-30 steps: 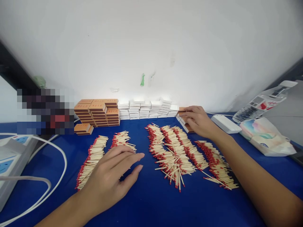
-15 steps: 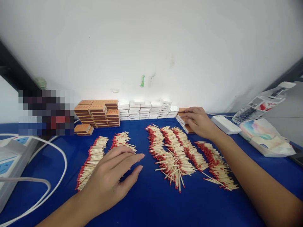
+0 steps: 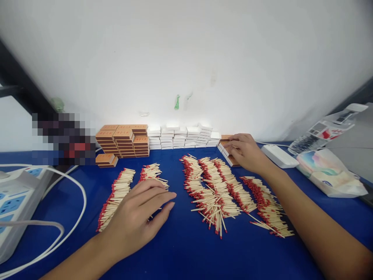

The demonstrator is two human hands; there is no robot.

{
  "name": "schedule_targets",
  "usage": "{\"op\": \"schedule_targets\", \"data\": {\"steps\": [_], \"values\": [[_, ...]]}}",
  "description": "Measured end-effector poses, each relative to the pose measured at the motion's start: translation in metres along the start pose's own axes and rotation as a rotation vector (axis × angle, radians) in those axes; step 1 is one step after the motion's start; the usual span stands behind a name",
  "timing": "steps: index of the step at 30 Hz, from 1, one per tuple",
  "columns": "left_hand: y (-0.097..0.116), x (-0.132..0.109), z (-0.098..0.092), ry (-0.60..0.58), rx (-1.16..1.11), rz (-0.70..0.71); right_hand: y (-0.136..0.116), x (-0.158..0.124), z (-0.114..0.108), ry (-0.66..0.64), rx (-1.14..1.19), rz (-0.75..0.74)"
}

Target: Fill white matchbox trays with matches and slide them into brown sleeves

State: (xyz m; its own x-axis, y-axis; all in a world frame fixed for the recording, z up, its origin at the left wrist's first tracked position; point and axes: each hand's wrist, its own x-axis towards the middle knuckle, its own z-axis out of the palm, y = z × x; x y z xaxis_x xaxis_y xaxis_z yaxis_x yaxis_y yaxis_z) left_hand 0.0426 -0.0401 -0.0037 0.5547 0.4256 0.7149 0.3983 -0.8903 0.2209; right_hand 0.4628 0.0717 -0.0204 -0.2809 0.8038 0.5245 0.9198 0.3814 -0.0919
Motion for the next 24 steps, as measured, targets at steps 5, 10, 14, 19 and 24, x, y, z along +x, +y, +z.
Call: {"op": "schedule_targets", "data": {"steps": [5,10,14,19,24], "values": [[0.000,0.002,-0.002,0.000,0.033,0.014,-0.005,0.004,-0.007,0.054,0.006,-0.044],[0.001,0.004,-0.004,0.008,0.044,0.027,-0.009,0.006,-0.015,0.083,0.008,-0.038],[0.002,0.002,-0.003,-0.005,0.050,0.032,-0.009,0.006,-0.013,0.055,0.012,-0.034],[0.002,0.003,-0.003,0.017,0.044,0.049,-0.014,0.008,-0.017,0.086,0.032,-0.035],[0.003,0.001,-0.003,-0.007,0.036,0.047,-0.031,0.011,-0.061,0.328,0.154,0.019]]}}
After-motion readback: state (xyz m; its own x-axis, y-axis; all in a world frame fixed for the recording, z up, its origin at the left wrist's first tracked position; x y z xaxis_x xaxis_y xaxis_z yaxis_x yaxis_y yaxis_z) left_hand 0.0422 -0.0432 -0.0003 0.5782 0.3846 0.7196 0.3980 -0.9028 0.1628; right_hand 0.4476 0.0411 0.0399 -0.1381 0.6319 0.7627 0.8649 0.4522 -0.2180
